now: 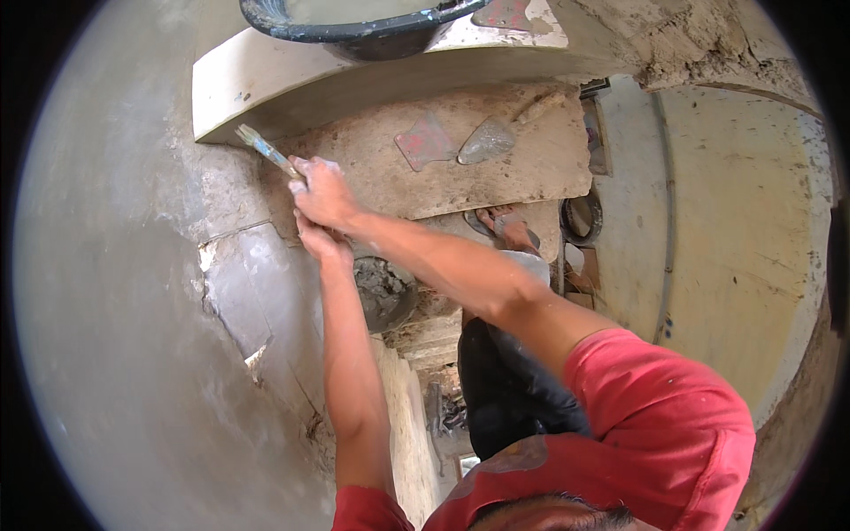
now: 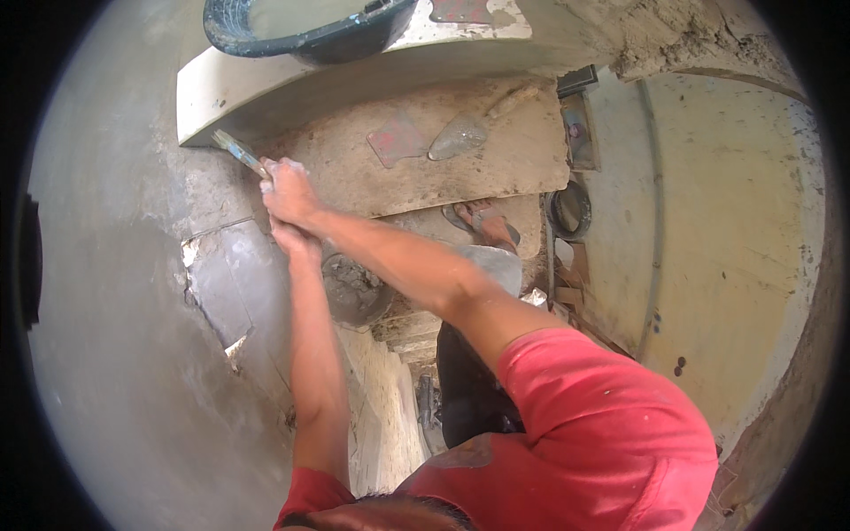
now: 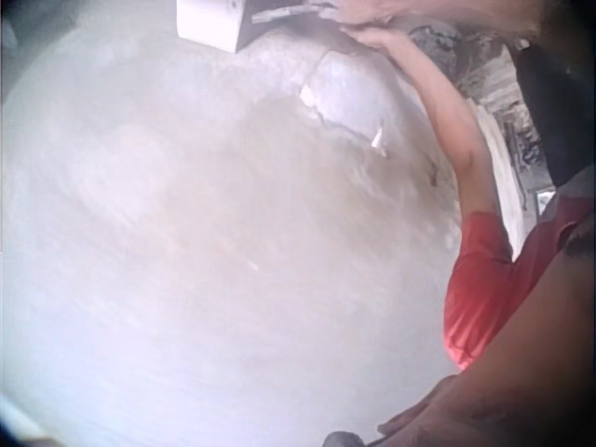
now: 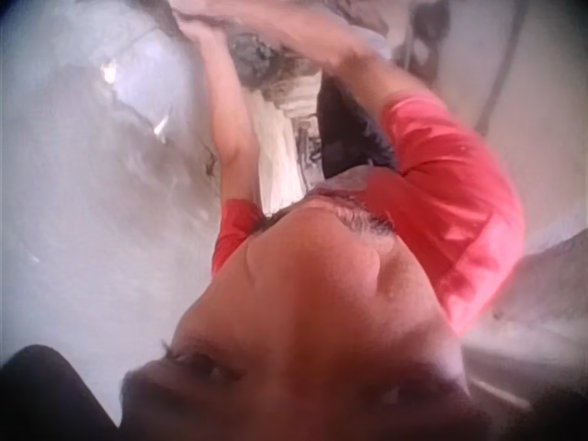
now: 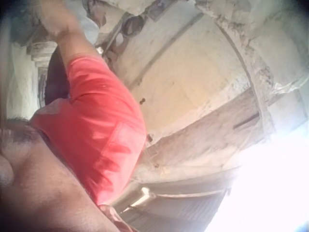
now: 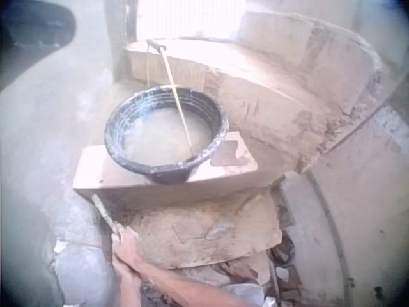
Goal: The person scoops wet cement from a bowl and applies it to a stair tread using a trowel and a float. They repeatedly smooth and level the surface, occasionally dipping the float into a bucket of water to aid in finishing.
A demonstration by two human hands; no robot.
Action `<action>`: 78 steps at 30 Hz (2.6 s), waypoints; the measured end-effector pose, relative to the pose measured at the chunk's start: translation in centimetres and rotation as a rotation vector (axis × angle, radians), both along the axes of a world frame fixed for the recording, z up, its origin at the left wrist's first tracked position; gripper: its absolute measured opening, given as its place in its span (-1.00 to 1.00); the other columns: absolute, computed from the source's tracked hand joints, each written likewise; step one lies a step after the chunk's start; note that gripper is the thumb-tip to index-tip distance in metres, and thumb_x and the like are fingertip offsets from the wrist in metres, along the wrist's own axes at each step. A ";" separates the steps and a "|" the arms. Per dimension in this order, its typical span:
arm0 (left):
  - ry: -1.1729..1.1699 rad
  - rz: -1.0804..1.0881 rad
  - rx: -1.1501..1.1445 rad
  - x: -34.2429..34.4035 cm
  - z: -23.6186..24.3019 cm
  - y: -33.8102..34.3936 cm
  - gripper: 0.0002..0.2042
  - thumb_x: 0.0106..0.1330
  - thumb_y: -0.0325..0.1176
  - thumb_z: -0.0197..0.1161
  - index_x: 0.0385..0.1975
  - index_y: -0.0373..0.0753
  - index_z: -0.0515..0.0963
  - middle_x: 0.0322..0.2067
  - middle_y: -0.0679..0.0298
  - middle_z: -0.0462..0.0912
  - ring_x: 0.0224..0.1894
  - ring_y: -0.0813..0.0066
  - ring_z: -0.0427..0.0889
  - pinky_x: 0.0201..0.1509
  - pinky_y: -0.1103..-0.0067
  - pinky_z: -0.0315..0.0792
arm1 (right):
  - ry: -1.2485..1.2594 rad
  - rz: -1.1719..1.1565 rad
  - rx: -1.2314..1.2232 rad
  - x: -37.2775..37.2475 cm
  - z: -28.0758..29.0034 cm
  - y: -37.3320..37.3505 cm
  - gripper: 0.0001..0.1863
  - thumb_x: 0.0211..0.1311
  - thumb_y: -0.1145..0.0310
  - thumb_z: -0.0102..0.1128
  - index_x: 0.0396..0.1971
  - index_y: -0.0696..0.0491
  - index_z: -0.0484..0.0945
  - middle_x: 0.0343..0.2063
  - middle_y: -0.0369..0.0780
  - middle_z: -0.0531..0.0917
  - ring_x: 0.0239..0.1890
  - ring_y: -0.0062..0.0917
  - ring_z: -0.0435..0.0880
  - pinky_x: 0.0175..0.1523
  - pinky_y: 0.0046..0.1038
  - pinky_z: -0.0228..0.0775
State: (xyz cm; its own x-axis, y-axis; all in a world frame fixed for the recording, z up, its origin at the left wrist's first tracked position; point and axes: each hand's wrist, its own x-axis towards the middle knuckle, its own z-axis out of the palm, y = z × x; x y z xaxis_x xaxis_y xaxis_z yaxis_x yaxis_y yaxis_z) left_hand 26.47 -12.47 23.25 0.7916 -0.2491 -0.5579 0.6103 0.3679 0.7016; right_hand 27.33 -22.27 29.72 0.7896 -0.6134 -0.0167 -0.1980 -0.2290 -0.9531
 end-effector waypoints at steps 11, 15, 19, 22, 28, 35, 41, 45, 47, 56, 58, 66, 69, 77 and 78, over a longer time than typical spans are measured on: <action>0.109 0.082 0.178 -3.1 -2.6 0.6 -0.18 0.61 0.17 -0.02 0.67 -0.22 -0.05 0.65 0.01 0.03 0.67 0.08 0.06 0.69 0.17 -0.06 | 0.295 -0.298 -0.416 -26.9 -1.8 -31.5 -0.52 0.39 0.24 0.37 0.26 0.06 0.70 -0.44 -0.32 0.68 -0.43 -0.63 0.53 -0.30 -0.47 0.38; 0.130 0.060 0.204 -4.9 -3.8 -0.3 -0.18 0.59 0.17 0.03 0.66 -0.22 0.00 0.64 0.01 0.08 0.64 0.08 0.12 0.67 0.18 -0.02 | 0.352 -0.655 -0.237 -33.2 3.6 -32.1 -0.50 0.42 0.25 0.35 0.26 0.20 0.67 -0.36 -0.23 0.75 -0.44 -0.67 0.56 -0.32 -0.50 0.43; 0.120 0.005 0.218 -6.1 -2.9 -1.4 -0.19 0.60 0.13 0.05 0.66 -0.26 0.02 0.65 0.04 0.04 0.65 0.10 0.11 0.67 0.21 -0.03 | 0.101 -0.608 -0.480 -29.5 15.5 -30.7 -0.48 0.44 0.24 0.34 0.30 0.16 0.64 -0.47 -0.31 0.69 -0.44 -0.69 0.55 -0.35 -0.53 0.38; 0.066 -0.079 0.321 -6.8 -1.4 -3.1 -0.21 0.59 0.07 0.10 0.63 -0.34 0.08 0.62 -0.02 0.14 0.62 0.06 0.17 0.65 0.24 0.05 | 0.052 -0.390 -0.780 -21.4 23.9 -30.6 -0.60 0.47 0.29 0.33 0.22 0.09 0.73 -0.46 -0.33 0.70 -0.46 -0.73 0.54 -0.38 -0.59 0.36; -0.310 -0.590 0.971 -9.4 -0.3 -7.5 -0.26 0.49 -0.14 0.29 0.52 -0.48 0.22 0.49 -0.21 0.32 0.55 -0.16 0.26 0.60 0.22 0.21 | 0.014 -0.118 -0.872 -8.7 29.7 -29.3 -0.54 0.33 0.27 0.37 0.15 0.21 0.71 -0.11 0.03 0.83 -0.08 -0.34 0.83 0.05 -0.36 0.63; -0.985 -0.636 1.275 -9.6 -4.5 -14.0 -0.19 0.38 -0.14 0.40 0.54 -0.39 0.22 0.46 -0.12 0.35 0.54 -0.12 0.24 0.64 0.05 0.11 | -0.109 -0.279 -0.819 -17.3 14.1 -27.1 -0.69 0.40 0.23 0.43 -0.03 0.12 0.79 -0.32 -0.20 0.82 -0.38 -0.58 0.70 -0.21 -0.50 0.56; -1.148 -0.780 1.436 -6.4 -6.7 -16.1 -0.08 0.29 0.01 0.47 0.57 -0.33 0.22 0.48 -0.01 0.30 0.55 -0.02 0.16 0.65 -0.06 -0.07 | 0.339 0.066 -0.884 -27.1 -5.3 -30.4 -0.62 0.30 0.42 0.34 0.13 0.01 0.73 0.03 -0.14 0.71 0.07 -0.23 0.69 0.13 -0.21 0.57; -1.107 -0.928 1.486 -5.6 -6.2 -16.6 -0.08 0.25 0.02 0.54 0.52 -0.32 0.29 0.39 -0.06 0.34 0.45 -0.02 0.23 0.60 -0.10 -0.06 | 0.360 0.332 -1.221 -28.1 -10.4 -35.0 -0.46 0.16 0.46 0.34 0.21 -0.02 0.66 0.14 -0.21 0.65 0.24 -0.17 0.56 0.41 -0.06 0.31; -0.995 -0.964 1.519 -5.7 -5.5 -17.1 -0.20 0.21 -0.06 0.61 0.37 -0.34 0.43 0.33 -0.06 0.34 0.41 0.04 0.25 0.56 0.01 0.05 | 0.353 0.419 -1.256 -27.8 -10.9 -37.1 -0.49 0.13 0.44 0.35 0.16 -0.02 0.67 0.09 -0.20 0.67 0.24 -0.20 0.56 0.41 -0.04 0.27; -0.278 -0.160 0.389 -9.9 -3.4 -14.6 -0.62 0.35 -0.53 0.46 0.12 -0.28 0.51 0.02 0.16 0.73 -0.01 0.32 0.73 -0.05 0.32 0.73 | 0.530 0.392 -0.717 -29.6 -7.8 -38.2 -0.71 0.32 0.34 0.35 -0.02 0.10 0.60 -0.25 -0.08 0.67 -0.26 -0.07 0.70 -0.17 -0.10 0.53; -0.340 0.083 0.215 -12.4 -3.9 -15.8 -0.66 0.39 -0.57 0.40 0.10 -0.28 0.50 0.03 0.19 0.71 0.02 0.36 0.72 0.01 0.34 0.73 | 0.440 0.384 -0.583 -30.1 -7.4 -36.1 -0.68 0.35 0.32 0.35 0.02 0.12 0.59 -0.29 -0.05 0.65 -0.33 -0.08 0.71 -0.24 -0.09 0.54; -0.377 0.489 0.105 -19.8 -3.3 -19.1 -0.63 0.48 -0.63 0.28 0.23 -0.40 0.44 0.05 0.18 0.66 0.00 0.45 0.69 0.12 0.39 0.70 | -0.195 0.691 -0.720 -28.5 -9.0 -28.3 -0.62 0.44 0.37 0.24 0.16 0.21 0.53 -0.20 0.02 0.63 -0.35 -0.08 0.72 -0.22 -0.17 0.66; -0.394 0.479 0.141 -20.7 -2.3 -18.2 -0.64 0.48 -0.63 0.27 0.23 -0.41 0.47 0.03 0.16 0.69 0.03 0.44 0.71 0.18 0.43 0.64 | 0.009 0.609 -0.768 -26.5 -10.1 -27.6 -0.60 0.48 0.31 0.23 0.20 0.17 0.56 -0.17 0.00 0.65 -0.31 -0.07 0.74 -0.21 -0.11 0.65; -0.505 0.495 0.786 -15.5 -0.7 -12.6 -0.70 0.32 -0.57 0.39 0.04 -0.42 0.60 -0.13 0.12 0.78 -0.11 0.43 0.75 -0.09 0.48 0.63 | 0.113 0.518 -0.745 -24.3 -12.4 -29.0 -0.60 0.43 0.28 0.31 0.19 0.10 0.63 -0.08 -0.06 0.68 -0.14 -0.06 0.75 -0.05 -0.09 0.61; -0.466 0.502 0.865 -13.8 -0.6 -11.2 -0.74 0.28 -0.54 0.42 -0.05 -0.41 0.65 -0.24 0.13 0.78 -0.21 0.42 0.76 -0.15 0.46 0.63 | 0.162 0.512 -0.757 -24.5 -12.6 -29.2 -0.59 0.42 0.28 0.31 0.19 0.09 0.63 -0.04 -0.06 0.66 -0.06 -0.07 0.71 -0.01 -0.07 0.59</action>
State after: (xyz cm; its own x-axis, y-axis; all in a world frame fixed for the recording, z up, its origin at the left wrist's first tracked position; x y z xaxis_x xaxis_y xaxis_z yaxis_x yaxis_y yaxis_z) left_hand 12.63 -23.69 22.69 0.8718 0.4898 -0.0090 0.1374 -0.2267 0.9642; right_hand 2.86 -51.50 17.14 0.9902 -0.0831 0.1125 -0.0185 -0.8749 -0.4839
